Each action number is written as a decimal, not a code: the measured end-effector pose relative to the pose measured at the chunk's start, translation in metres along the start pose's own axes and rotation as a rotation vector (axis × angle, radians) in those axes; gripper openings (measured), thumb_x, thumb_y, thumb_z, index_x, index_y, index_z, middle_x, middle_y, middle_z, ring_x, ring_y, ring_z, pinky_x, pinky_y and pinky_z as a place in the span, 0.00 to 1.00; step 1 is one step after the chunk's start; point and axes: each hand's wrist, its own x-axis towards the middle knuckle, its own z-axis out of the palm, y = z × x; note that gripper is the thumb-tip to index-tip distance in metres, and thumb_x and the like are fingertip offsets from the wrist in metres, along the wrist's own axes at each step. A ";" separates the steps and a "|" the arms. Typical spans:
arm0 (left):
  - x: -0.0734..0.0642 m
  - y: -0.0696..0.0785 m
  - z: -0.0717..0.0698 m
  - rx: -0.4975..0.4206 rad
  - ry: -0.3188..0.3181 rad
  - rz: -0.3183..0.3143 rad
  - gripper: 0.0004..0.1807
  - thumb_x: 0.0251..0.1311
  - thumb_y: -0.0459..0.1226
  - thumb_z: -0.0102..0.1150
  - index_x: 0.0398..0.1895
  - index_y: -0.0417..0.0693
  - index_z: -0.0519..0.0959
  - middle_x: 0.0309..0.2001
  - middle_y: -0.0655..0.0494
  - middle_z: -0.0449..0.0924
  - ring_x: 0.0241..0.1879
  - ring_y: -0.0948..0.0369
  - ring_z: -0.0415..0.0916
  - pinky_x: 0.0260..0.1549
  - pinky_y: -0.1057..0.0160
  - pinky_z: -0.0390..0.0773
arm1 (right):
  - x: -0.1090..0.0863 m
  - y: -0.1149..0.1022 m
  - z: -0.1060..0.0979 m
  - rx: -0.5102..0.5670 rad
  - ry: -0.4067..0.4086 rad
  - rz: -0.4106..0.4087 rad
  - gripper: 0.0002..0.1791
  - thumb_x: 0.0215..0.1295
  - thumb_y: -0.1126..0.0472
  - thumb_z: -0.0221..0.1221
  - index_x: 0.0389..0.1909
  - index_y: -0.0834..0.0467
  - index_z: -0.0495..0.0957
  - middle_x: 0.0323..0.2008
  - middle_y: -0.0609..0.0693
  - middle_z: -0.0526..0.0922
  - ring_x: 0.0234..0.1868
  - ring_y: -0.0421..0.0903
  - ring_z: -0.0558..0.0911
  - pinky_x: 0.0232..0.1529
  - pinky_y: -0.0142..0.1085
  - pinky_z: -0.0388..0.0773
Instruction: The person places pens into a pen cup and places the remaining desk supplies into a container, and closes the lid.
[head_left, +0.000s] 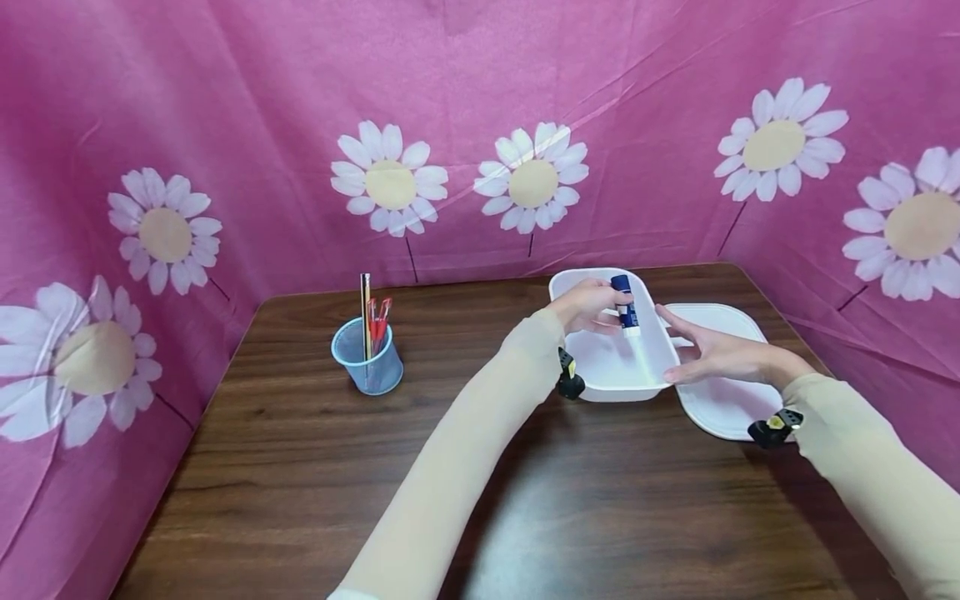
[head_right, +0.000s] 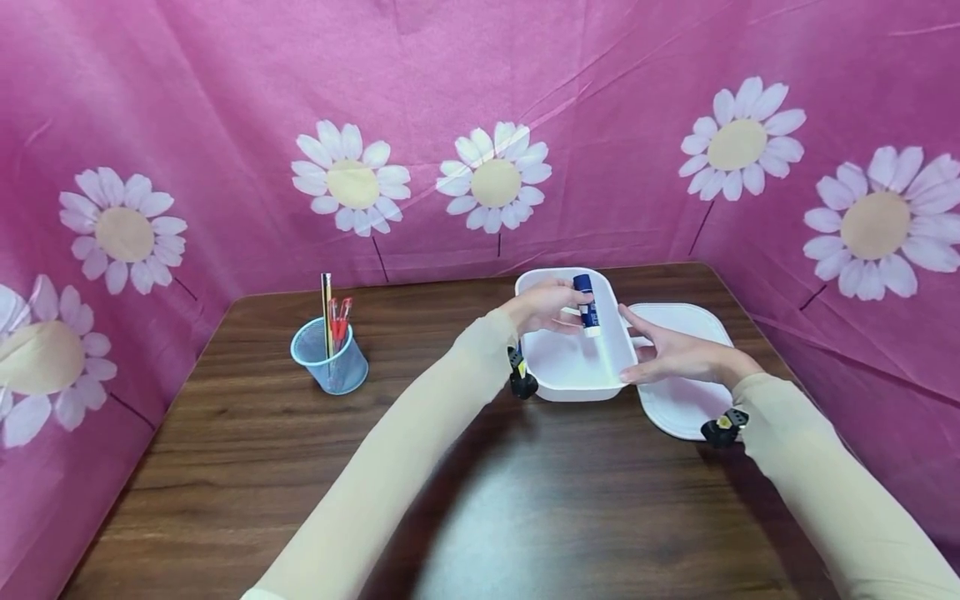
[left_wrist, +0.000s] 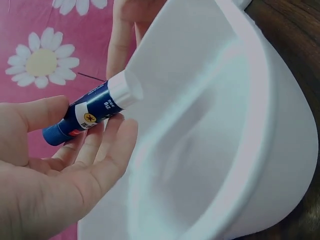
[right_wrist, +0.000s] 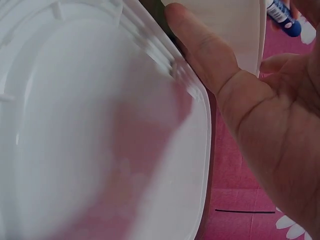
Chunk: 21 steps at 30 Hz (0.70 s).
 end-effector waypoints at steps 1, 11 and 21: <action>0.003 -0.002 0.000 -0.009 0.010 0.001 0.08 0.68 0.34 0.63 0.42 0.38 0.76 0.39 0.47 0.79 0.39 0.50 0.82 0.48 0.51 0.85 | 0.000 0.000 0.000 0.004 0.003 0.003 0.65 0.63 0.61 0.70 0.81 0.49 0.25 0.76 0.70 0.42 0.74 0.73 0.54 0.55 0.28 0.71; 0.024 -0.021 -0.002 -0.108 0.074 -0.083 0.12 0.67 0.34 0.65 0.45 0.32 0.78 0.37 0.42 0.81 0.37 0.50 0.83 0.40 0.58 0.86 | -0.001 -0.001 0.004 0.075 -0.002 -0.032 0.65 0.63 0.64 0.69 0.80 0.51 0.24 0.76 0.71 0.43 0.73 0.73 0.52 0.54 0.27 0.74; 0.031 -0.029 -0.004 -0.057 0.013 -0.177 0.15 0.69 0.36 0.64 0.43 0.29 0.75 0.33 0.38 0.82 0.29 0.54 0.80 0.43 0.59 0.86 | 0.002 0.000 0.005 0.098 -0.010 -0.043 0.65 0.63 0.65 0.68 0.80 0.52 0.23 0.76 0.71 0.42 0.74 0.73 0.49 0.55 0.27 0.74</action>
